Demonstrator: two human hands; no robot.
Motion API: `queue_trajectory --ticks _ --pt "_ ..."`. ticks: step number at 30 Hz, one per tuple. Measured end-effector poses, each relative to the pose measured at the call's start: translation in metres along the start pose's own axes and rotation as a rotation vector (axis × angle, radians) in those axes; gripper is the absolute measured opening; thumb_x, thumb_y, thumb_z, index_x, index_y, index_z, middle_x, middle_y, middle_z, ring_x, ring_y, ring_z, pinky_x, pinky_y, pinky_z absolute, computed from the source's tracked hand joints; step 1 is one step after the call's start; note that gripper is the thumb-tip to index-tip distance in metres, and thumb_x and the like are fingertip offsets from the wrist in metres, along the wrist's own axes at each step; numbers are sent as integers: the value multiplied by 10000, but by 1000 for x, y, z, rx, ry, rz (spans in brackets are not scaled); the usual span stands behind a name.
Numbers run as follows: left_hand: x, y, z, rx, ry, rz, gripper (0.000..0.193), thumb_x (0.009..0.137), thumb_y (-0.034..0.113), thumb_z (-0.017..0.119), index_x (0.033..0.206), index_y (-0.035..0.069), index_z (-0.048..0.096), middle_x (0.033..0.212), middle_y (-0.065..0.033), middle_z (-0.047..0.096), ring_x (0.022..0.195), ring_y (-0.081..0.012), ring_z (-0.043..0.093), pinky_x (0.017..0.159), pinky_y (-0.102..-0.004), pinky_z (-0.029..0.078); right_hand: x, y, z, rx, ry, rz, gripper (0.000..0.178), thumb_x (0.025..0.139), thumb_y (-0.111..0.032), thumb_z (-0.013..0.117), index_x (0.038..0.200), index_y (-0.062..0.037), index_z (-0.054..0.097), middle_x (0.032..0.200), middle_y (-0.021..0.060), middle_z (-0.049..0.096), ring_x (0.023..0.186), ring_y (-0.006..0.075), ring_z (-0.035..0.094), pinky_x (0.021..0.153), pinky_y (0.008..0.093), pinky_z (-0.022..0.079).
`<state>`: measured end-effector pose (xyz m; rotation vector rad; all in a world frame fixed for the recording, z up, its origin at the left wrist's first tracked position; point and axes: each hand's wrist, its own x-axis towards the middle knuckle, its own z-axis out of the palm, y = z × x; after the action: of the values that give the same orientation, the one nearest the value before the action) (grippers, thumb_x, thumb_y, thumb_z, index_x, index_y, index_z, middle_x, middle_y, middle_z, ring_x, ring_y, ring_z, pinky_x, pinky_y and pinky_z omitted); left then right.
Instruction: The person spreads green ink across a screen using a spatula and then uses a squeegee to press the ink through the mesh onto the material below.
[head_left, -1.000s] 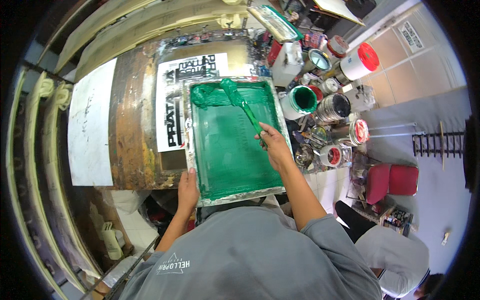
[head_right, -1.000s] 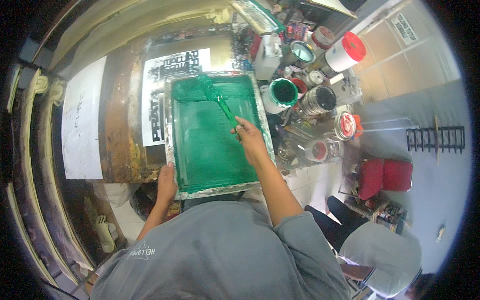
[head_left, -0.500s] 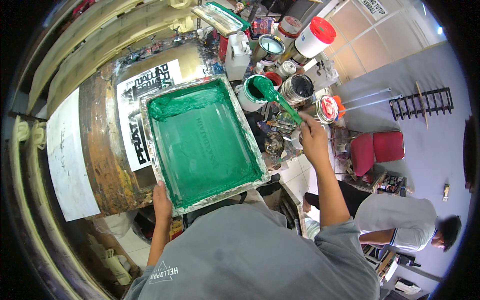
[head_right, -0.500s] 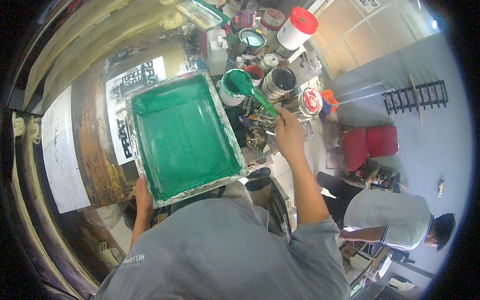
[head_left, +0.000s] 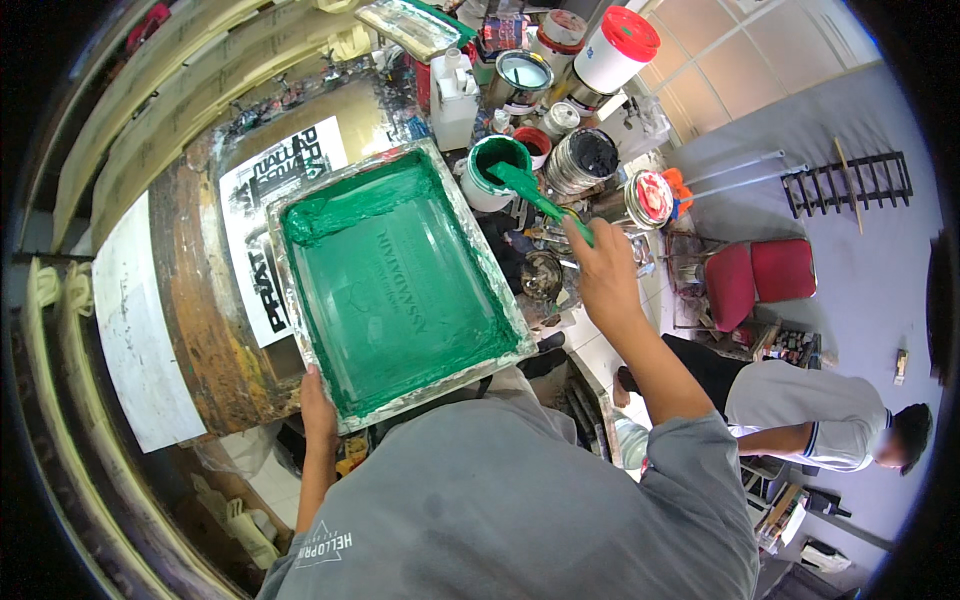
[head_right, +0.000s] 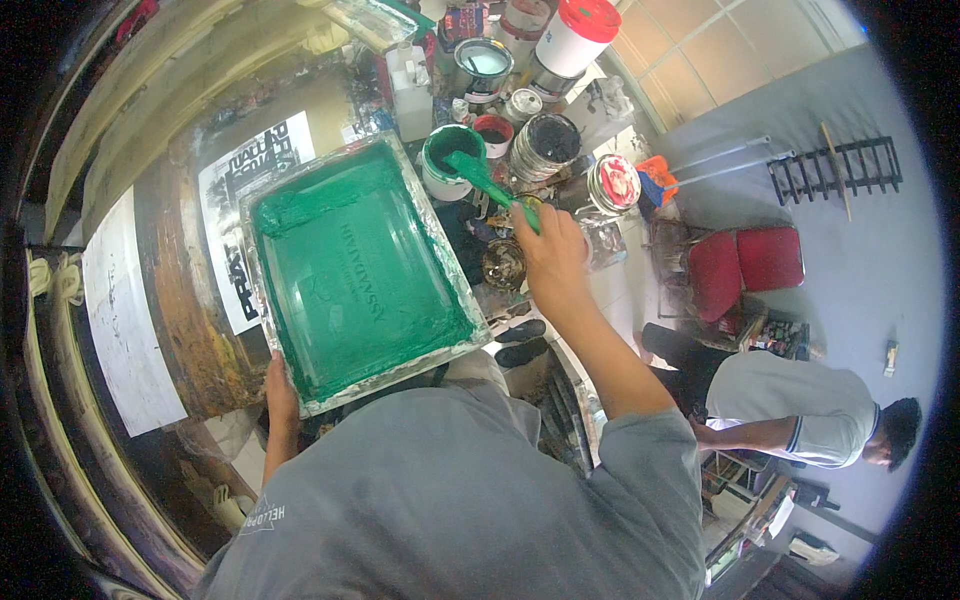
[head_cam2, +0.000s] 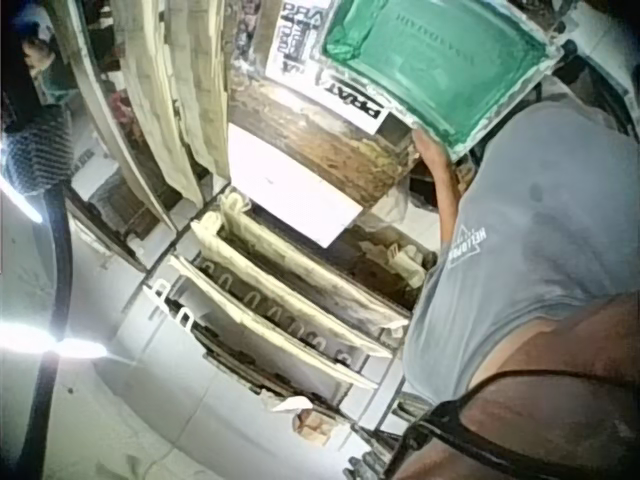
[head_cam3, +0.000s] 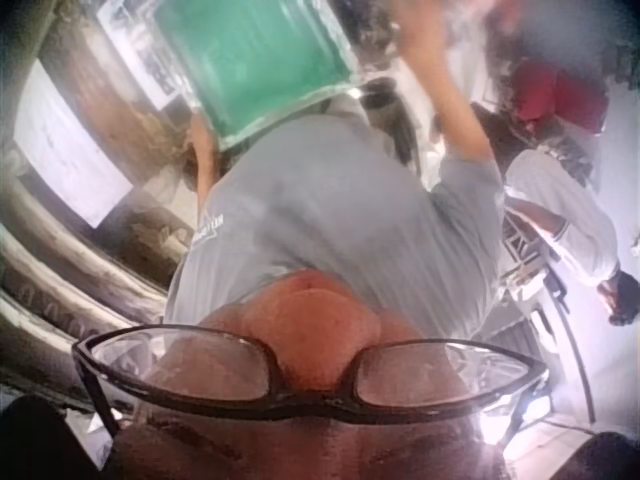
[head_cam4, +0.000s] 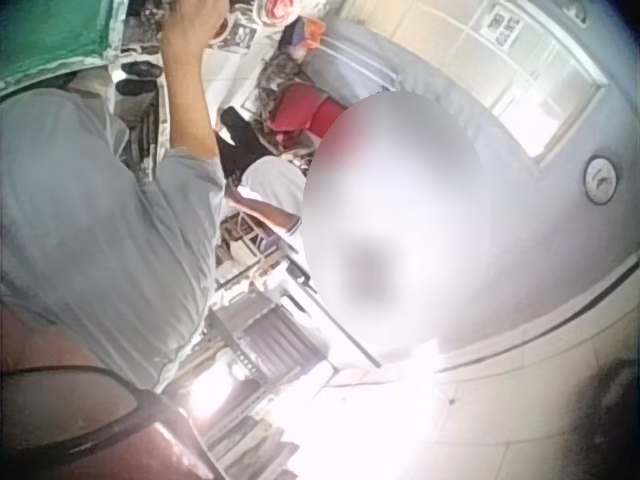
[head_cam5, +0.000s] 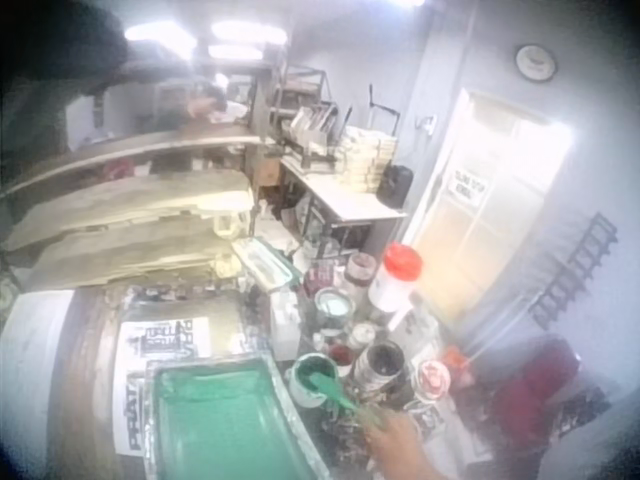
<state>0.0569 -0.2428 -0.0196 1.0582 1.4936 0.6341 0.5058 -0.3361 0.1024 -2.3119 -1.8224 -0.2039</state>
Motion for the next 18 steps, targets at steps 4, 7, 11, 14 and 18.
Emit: queue_trajectory --ticks 4,7,11,14,18 --pt "4 -6 -6 87 0 -31 514 1077 421 398 1222 -34 588 1156 -124 602 1034 -207 542 947 -336 415 -12 14 -19 2 -56 21 556 771 67 585 1299 -105 606 1107 154 556 1008 345 544 873 440 451" --pt "3 -4 -4 44 14 -69 518 1075 420 404 1235 -39 583 1174 -126 603 1046 -205 545 951 -331 415 -12 26 -44 -1 -78 -35 540 770 60 596 1283 -105 619 1114 153 562 1004 349 551 880 442 456" --pt "2 -1 -4 33 1 -66 519 1074 414 408 1245 -45 579 1182 -121 604 1047 -199 547 951 -324 415 -6 43 -75 -35 -88 -93 449 784 -26 612 1227 -85 644 1065 133 571 1011 320 560 867 429 457" --pt "2 -2 -5 61 -7 -37 515 1075 408 409 1243 -47 583 1177 -115 605 1039 -195 548 948 -322 417 1 38 -77 117 -28 23 404 820 -27 605 1219 -71 644 1016 140 596 960 336 582 835 427 475" --pt "4 -6 -2 67 -24 13 514 1076 404 406 1223 -53 591 1159 -107 610 1022 -192 548 937 -319 420 -1 39 -14 345 149 172 313 950 -50 564 1249 -64 653 876 136 619 781 282 610 718 393 501"
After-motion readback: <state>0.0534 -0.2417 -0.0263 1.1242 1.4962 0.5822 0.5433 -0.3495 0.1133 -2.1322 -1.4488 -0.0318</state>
